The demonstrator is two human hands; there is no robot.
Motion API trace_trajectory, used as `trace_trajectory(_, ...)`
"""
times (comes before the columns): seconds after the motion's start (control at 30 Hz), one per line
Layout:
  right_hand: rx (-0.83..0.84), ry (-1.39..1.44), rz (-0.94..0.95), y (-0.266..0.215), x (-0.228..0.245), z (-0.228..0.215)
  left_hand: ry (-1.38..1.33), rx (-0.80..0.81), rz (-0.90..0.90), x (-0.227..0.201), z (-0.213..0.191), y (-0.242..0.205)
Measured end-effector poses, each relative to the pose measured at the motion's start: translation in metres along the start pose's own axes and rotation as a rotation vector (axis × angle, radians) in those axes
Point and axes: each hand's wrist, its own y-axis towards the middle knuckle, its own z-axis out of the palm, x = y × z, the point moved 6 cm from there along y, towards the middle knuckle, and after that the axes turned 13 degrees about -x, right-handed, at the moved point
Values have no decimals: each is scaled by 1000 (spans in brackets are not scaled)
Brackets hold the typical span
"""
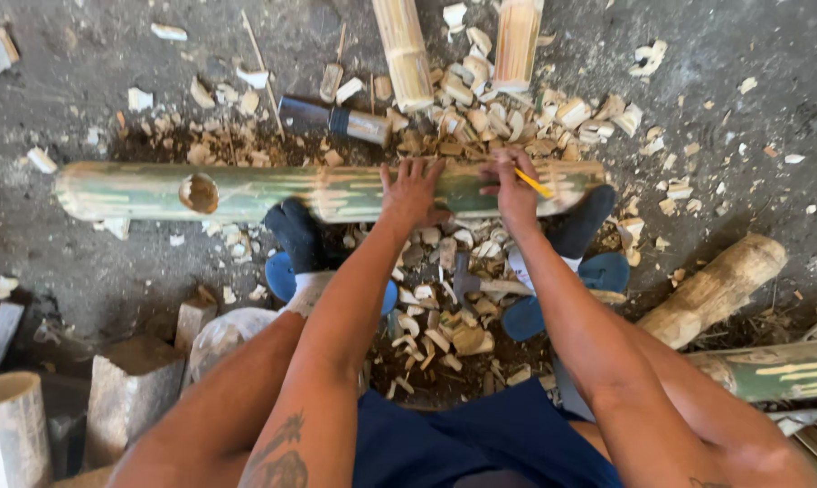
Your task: The person sits on the ground and uses a chisel and hammer to carve a hole into a bamboo pole. They repeatedly strike the chisel to remove material, then inspect the hole and continue carving.
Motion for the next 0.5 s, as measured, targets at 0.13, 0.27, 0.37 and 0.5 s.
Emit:
trace_trajectory(0.13,-264,-239,-274,69,11,13,-80,20,-136,-6,-8,12)
trace_trajectory(0.27,-456,-670,-563,135,9,28,-89,26,-182,-13,-8,21)
trace_trajectory(0.37,-446,-807,-464,163,8,44,-92,40,-197,-16,-8,22)
trace_trajectory(0.5,-323,-891,-163,151,32,63,-91,83,-189,-12,-1,27)
